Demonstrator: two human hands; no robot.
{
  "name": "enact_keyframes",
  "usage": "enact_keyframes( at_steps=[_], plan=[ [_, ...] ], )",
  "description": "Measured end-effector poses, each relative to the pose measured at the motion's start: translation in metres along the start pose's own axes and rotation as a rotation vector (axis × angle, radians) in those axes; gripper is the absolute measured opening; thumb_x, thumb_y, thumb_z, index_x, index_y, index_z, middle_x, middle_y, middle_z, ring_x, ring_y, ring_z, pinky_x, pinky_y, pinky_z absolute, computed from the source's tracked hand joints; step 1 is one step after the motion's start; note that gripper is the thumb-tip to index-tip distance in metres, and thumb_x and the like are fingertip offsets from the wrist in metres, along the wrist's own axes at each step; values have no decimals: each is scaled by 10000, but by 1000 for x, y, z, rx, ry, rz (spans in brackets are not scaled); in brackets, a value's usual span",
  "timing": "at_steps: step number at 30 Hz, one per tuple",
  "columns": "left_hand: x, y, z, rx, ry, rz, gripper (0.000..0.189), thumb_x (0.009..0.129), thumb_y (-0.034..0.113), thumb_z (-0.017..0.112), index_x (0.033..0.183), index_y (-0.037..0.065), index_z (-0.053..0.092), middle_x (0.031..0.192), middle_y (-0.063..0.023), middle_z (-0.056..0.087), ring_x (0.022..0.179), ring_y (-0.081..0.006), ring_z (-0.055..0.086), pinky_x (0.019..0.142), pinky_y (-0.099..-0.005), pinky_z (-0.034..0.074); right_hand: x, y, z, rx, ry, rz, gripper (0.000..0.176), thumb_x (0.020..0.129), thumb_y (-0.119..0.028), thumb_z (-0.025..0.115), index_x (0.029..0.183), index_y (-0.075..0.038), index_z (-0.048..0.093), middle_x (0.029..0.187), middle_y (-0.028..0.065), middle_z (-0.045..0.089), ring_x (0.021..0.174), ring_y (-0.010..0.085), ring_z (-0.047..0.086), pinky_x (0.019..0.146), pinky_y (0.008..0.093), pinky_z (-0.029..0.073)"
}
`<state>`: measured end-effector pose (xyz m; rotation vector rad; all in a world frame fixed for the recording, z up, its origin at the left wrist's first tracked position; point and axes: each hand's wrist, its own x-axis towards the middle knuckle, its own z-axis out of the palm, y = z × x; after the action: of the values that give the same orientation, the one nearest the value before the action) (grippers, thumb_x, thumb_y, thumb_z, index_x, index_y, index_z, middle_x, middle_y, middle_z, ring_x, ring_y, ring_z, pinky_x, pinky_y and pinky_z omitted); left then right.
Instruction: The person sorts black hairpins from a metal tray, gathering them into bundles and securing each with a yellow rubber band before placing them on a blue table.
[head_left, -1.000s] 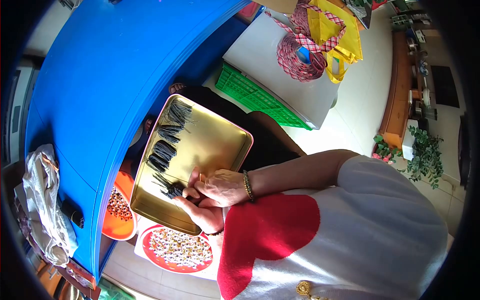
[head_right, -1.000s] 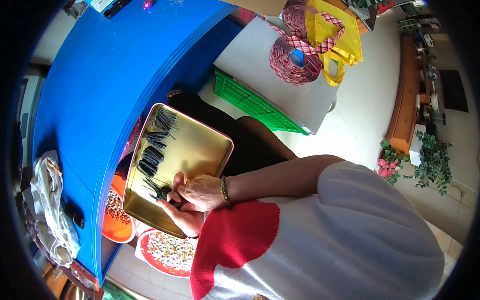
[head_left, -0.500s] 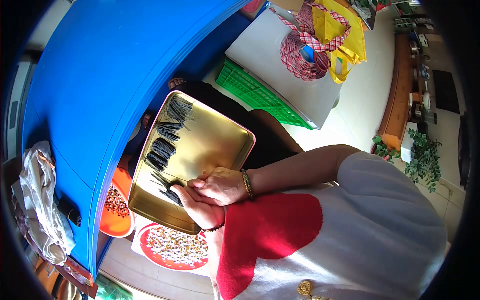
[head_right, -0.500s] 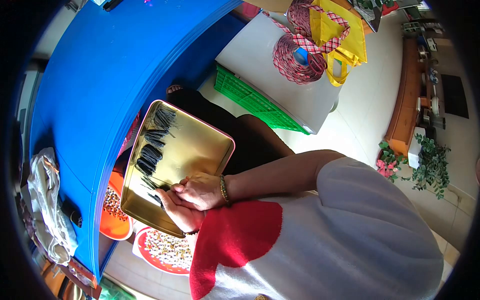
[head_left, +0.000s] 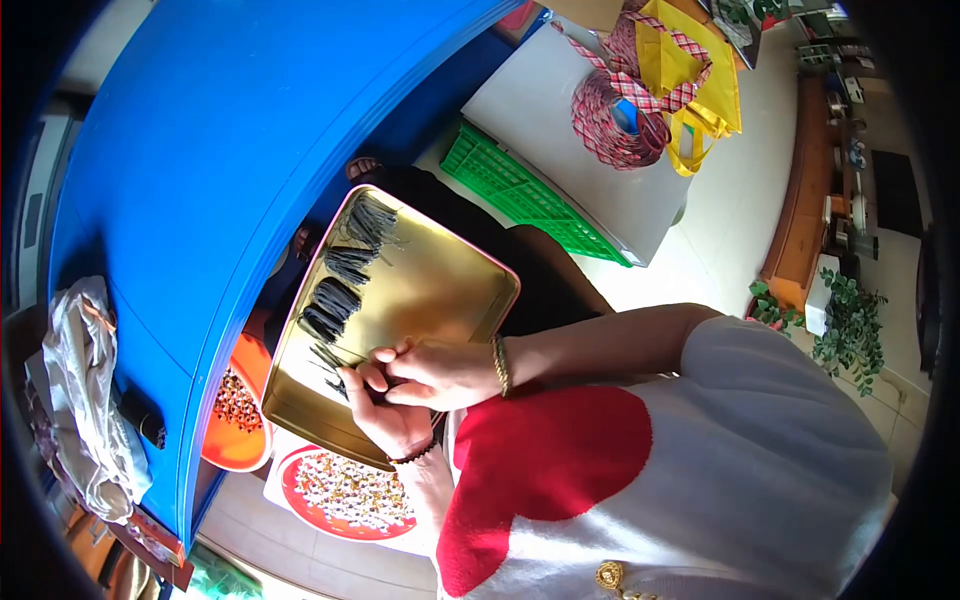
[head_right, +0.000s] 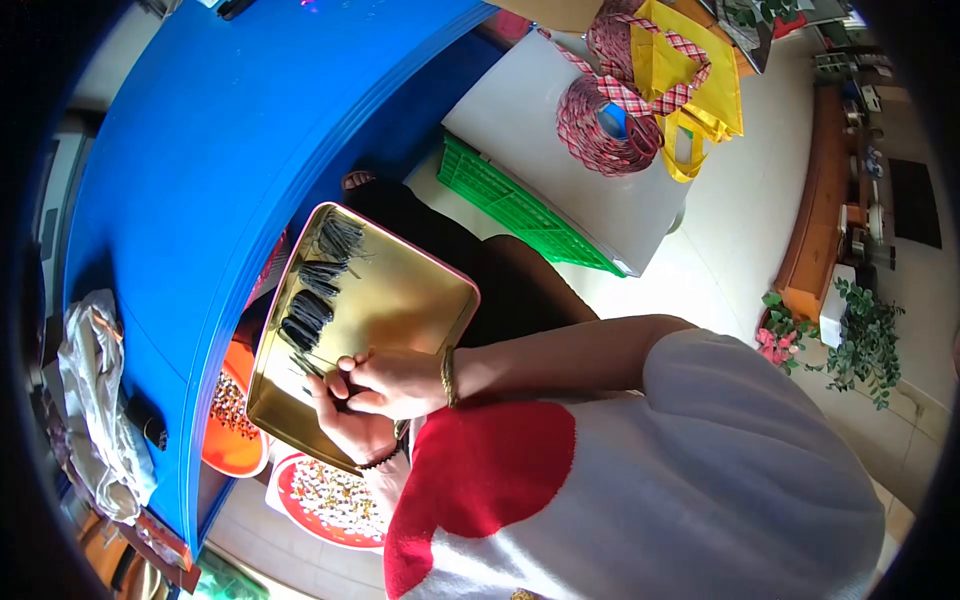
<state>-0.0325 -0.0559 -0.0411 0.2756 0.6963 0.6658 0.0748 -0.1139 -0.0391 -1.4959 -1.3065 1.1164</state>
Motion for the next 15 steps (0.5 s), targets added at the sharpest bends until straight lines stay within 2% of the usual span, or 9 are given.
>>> enact_keyframes(
  at_steps=[1, 2, 4, 7, 10, 11, 14, 15],
  plan=[
    [1, 2, -6, -70, -34, 9, 389, 892, 350, 460, 617, 76, 465, 862, -134, 588, 945, -275, 514, 983, -471, 300, 0, 2, 1, 51, -2, -1, 137, 792, -168, 568, 823, -35, 552, 756, 105, 565, 730, 273, 574, 697, 367, 451],
    [1, 4, -8, -164, -9, 1, 381, 879, 352, 486, 626, 67, 488, 888, -139, 595, 965, -282, 514, 1001, -473, 284, -1, 8, -1, 146, -32, -2, 102, 794, -127, 559, 764, -30, 556, 715, 112, 585, 674, 254, 594, 628, 348, 469],
    [3, 5, -15, -275, -81, -19, 366, 859, 346, 523, 639, 55, 494, 928, -160, 607, 1000, -301, 525, 1025, -481, 258, -4, 4, -11, 340, -105, 139, 103, 796, -88, 539, 709, -34, 545, 605, 96, 573, 573, 219, 599, 517, 323, 463],
    [5, 6, -14, -347, -87, -13, 413, 880, 380, 473, 634, 49, 484, 932, -171, 610, 1003, -327, 536, 1043, -499, 219, -8, -2, -22, 228, -142, 148, 58, 818, -40, 500, 762, -30, 513, 553, 72, 531, 535, 167, 589, 468, 289, 423],
    [5, 5, -12, -383, -92, -30, 413, 872, 392, 483, 674, 32, 523, 967, -177, 602, 1009, -321, 528, 1051, -502, 204, -9, -2, -25, 206, -122, 164, 55, 802, -24, 502, 752, -41, 515, 529, 69, 521, 516, 174, 575, 472, 284, 413],
    [6, 4, -14, -402, -94, -38, 451, 851, 447, 493, 741, 16, 567, 993, -182, 592, 1012, -315, 520, 1025, -489, 246, -9, -5, -30, -19, -128, 111, 41, 795, -39, 522, 755, -48, 516, 538, 77, 517, 489, 198, 550, 459, 303, 397],
    [5, 7, -9, -428, -117, -46, 521, 819, 520, 499, 790, 9, 595, 1001, -185, 585, 1007, -316, 513, 976, -465, 304, -10, -1, -20, -15, 93, -50, 36, 782, -54, 549, 759, -56, 522, 526, 79, 505, 468, 249, 527, 456, 345, 389],
    [4, 8, -10, -479, -125, -64, 585, 789, 576, 500, 878, 4, 590, 990, -181, 582, 989, -320, 516, 922, -448, 349, -9, 0, -19, -17, 73, -31, 40, 781, -65, 554, 758, -57, 521, 538, 84, 511, 484, 259, 532, 465, 355, 392]
  ],
)
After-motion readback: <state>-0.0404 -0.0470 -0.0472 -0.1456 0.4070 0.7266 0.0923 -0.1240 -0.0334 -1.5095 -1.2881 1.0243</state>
